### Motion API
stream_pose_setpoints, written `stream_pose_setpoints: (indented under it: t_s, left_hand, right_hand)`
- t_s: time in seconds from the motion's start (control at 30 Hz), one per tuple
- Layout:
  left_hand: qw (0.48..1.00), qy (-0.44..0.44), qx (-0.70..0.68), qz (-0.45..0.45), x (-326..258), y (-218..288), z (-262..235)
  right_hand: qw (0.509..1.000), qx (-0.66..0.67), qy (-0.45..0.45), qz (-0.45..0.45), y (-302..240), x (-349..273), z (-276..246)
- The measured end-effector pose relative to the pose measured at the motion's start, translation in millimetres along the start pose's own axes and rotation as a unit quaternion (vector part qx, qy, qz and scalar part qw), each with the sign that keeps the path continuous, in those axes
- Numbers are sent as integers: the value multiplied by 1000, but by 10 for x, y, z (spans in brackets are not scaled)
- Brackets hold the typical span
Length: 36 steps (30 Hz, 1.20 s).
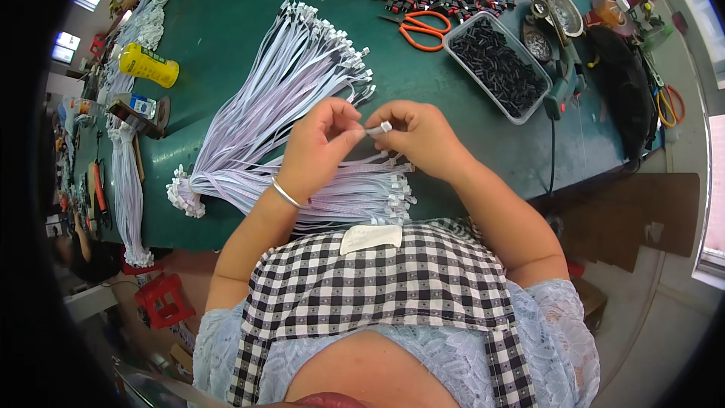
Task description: The person sits at a green workbench and repeatedly picks up small black plastic connectors from a container. They insert the connectors into the ends of white and purple striped cables, then place the finished cables into a growing pile on the table.
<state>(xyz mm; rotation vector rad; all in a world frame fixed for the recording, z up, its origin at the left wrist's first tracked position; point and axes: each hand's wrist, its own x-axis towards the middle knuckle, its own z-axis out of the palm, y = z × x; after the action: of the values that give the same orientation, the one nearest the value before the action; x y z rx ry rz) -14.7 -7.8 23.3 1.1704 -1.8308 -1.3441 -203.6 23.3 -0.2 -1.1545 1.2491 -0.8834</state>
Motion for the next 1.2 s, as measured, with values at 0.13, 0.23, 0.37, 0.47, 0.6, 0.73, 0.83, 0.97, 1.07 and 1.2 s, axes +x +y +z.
stream_pose_setpoints:
  t_s: [0.13,0.23,0.37,0.47,0.6,0.73,0.83,0.97,1.07,1.2]
  left_hand:
    - [967,66,197,147,321,-19,-121]
    - [949,74,269,145,538,-183,-181]
    - [940,46,293,168,560,-347,-101]
    - [934,59,296,189,481,-284,-83]
    - [933,-16,294,208,268,-94,-79]
    - [930,-73,304,193,134,-186,30]
    - [923,-97,322,188,157,-229,46]
    - [944,-107,280,136,144,-137,17]
    - [983,-116,141,7,98,25,-18]
    - [992,-102,-13,-73,39,-110,-18]
  right_hand:
    - [945,-249,90,-190,-228,11,-282]
    - [865,-414,167,-229,-464,-92,-686]
    - [694,-679,182,-156,-466,-221,-1146]
    - [668,-723,152,-87,-325,-213,-1314]
    - [685,-712,133,-75,-174,-124,-1385]
    - [740,-652,137,-90,-161,-72,-1423]
    - [774,-607,154,-89,-192,-61,-1398]
    - [793,-583,150,-96,-195,-36,-1400]
    - [811,-555,157,-101,-259,-49,-1365]
    - [827,-522,161,-131,-228,-36,-1369]
